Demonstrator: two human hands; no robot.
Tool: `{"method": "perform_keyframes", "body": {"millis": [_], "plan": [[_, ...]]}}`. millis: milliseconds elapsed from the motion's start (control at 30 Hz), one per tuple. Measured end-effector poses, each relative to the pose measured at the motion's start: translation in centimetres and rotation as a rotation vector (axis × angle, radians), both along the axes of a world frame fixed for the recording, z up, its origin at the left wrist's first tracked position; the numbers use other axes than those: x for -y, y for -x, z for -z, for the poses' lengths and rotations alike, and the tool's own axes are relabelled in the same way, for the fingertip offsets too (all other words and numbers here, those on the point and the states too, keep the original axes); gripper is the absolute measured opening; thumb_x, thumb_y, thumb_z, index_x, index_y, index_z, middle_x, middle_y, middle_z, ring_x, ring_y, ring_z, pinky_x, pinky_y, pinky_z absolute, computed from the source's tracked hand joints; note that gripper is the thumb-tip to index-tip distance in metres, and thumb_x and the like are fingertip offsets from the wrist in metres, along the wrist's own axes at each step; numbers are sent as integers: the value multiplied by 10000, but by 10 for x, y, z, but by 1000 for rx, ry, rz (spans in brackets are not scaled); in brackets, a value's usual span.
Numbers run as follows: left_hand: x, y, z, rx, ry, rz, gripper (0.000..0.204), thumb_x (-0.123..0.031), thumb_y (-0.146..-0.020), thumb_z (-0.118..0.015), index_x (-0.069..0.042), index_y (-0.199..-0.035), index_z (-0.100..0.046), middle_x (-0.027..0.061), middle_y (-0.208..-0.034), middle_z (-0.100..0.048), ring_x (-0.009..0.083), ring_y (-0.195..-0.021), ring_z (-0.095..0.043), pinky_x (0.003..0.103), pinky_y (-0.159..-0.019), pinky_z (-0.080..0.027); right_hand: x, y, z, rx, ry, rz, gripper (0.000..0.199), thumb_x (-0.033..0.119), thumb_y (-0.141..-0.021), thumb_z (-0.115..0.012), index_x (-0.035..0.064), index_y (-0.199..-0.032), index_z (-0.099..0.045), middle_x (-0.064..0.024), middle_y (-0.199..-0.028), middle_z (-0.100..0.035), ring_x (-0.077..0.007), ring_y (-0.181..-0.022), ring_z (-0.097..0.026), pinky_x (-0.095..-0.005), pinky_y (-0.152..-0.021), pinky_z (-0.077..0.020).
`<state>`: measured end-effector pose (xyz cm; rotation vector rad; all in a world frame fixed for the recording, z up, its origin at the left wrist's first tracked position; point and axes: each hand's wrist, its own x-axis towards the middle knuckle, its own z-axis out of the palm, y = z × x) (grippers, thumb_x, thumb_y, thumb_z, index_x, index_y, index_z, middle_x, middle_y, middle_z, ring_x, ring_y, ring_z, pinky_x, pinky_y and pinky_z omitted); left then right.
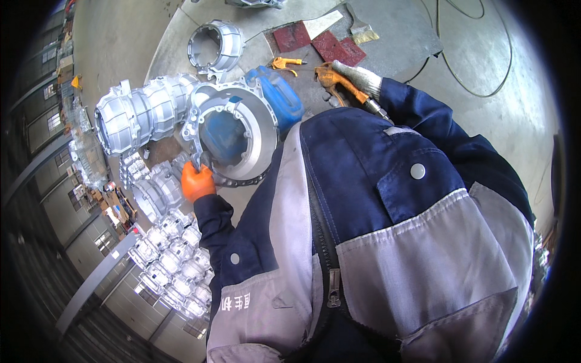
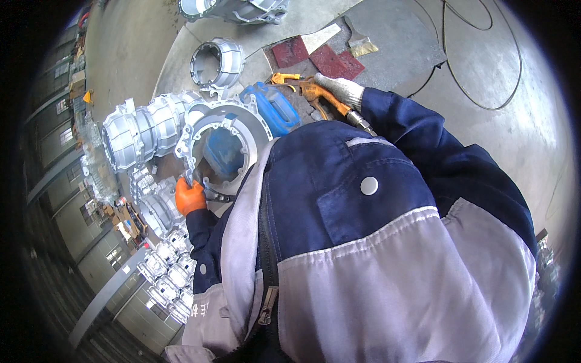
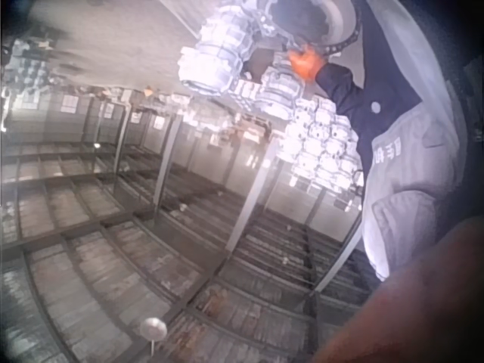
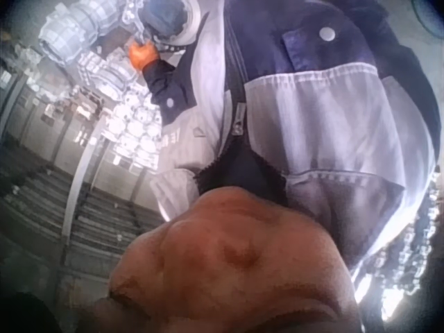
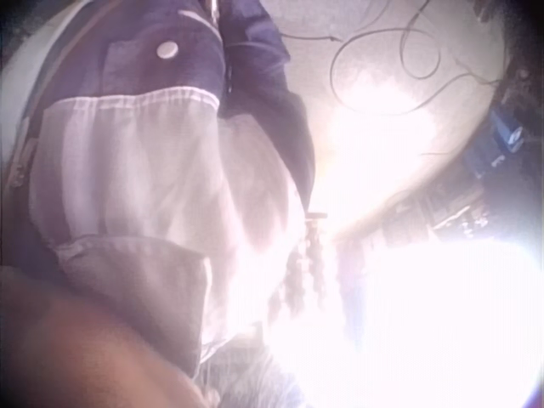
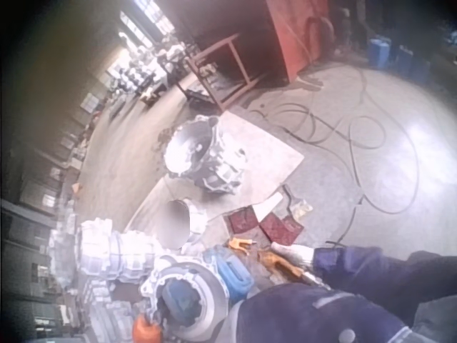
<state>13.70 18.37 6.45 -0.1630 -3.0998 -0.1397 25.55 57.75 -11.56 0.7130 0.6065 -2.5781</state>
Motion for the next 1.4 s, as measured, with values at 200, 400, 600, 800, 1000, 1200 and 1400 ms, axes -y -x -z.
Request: {"method": "perform_keyframes", "body": {"millis": [200, 400, 600, 800, 1000, 1200, 1400], "plan": [[2, 2, 0, -2, 33, 15, 154, -164, -702, -607, -66, -819, -590, 111, -706, -604, 277, -655, -588, 369, -611, -448, 5, -7, 8, 20, 110, 1, 457, 461, -885, -463, 39, -1031, -562, -119, -800, -650, -209, -600, -645, -296, -538, -562], [7, 3, 3, -3, 10, 20, 158, -172, -701, -614, -65, -814, -586, 109, -691, -595, 287, -642, -577, 376, -600, -438, 3, -8, -12, 68, 135, -6, 456, 474, -883, -457, 48, -1003, -570, -102, -777, -644, -194, -582, -638, -286, -522, -557], [7, 5, 4, -2, 46, 1, 156, -168, -700, -617, -65, -812, -583, 126, -702, -597, 316, -660, -577, 388, -605, -437, 3, -6, -10, 47, 133, -15, 453, 462, -893, -444, 45, -1031, -558, -99, -772, -641, -188, -579, -634, -282, -511, -553], [3, 3, 2, -16, 49, 2, 153, -169, -701, -617, -63, -803, -575, 122, -693, -590, 305, -648, -573, 384, -595, -432, 5, -4, -4, 40, 148, -9, 459, 458, -896, -440, 41, -1053, -550, -112, -791, -641, -194, -582, -636, -282, -516, -556], [2, 2, 1, -23, 42, 0, 153, -172, -703, -616, -63, -800, -569, 111, -676, -576, 284, -620, -558, 371, -585, -427, 6, -5, 6, 19, 159, -29, 475, 464, -897, -433, 34, -1064, -546, -122, -793, -638, -190, -569, -629, -272, -508, -548], [4, 2, 0, 47, 147, -48, 221, -203, -742, -582, -58, -906, -612, 119, -784, -635, 278, -734, -614, 362, -675, -457, 10, 1, -4, 0, 53, -42, 485, 484, -893, -431, 38, -1038, -554, -114, -763, -635, -168, -541, -615, -252, -486, -533], [6, 1, -1, -21, 91, 57, 216, -198, -717, -600, -50, -874, -588, 125, -734, -588, 307, -688, -566, 385, -626, -428, -3, 0, -42, -253, 57, -75, 483, 511, -869, -471, 52, -955, -598, -81, -737, -637, -128, -520, -600, -214, -484, -514]]}}
